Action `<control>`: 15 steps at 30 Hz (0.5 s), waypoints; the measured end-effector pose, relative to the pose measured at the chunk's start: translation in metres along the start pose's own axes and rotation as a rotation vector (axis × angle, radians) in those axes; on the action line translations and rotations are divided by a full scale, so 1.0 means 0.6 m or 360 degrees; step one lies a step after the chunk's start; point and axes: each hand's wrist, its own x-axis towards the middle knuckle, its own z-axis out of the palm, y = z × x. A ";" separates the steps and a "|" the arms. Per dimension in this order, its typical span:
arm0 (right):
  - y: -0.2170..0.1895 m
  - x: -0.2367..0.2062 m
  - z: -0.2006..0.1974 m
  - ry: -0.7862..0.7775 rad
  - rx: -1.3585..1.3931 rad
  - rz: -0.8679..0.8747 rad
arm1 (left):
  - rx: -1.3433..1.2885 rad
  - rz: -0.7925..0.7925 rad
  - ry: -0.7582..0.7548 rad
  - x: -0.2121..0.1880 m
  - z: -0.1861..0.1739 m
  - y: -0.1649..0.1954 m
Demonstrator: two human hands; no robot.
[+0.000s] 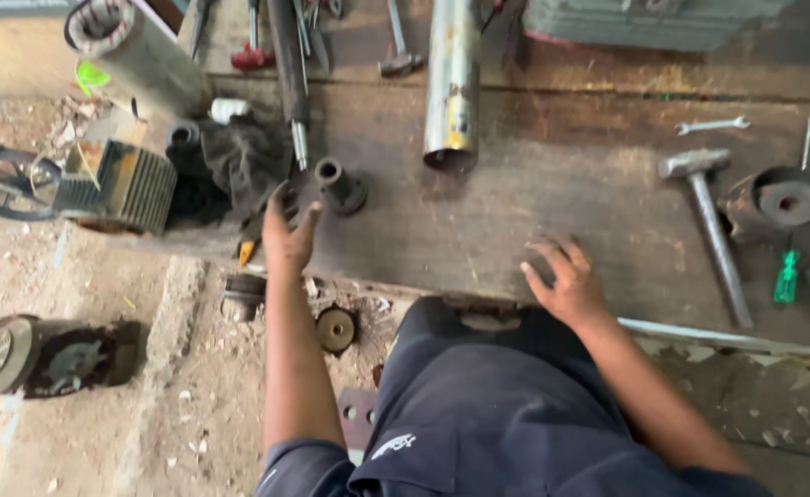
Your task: The person works at a workshop bench with a metal cylinder tube, pressing and fitting components into its ends by hand. They handle a flanged fitting, insert parts into the tube, fit a circular seal ring onto a hub, and pick up other small parts from the bench while a second person uses pliers on a component at the end.
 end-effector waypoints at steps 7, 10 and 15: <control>0.016 -0.046 0.018 0.0053 -0.0290 -0.0064 | 0.0203 0.0202 0.0249 -0.047 0.094 -0.057; 0.015 -0.047 0.019 0.0074 -0.0269 -0.0063 | 0.0374 0.0264 0.0358 -0.055 0.110 -0.050; 0.011 -0.047 0.023 0.0129 -0.0385 -0.0044 | 0.0425 0.0180 0.0363 -0.052 0.111 -0.040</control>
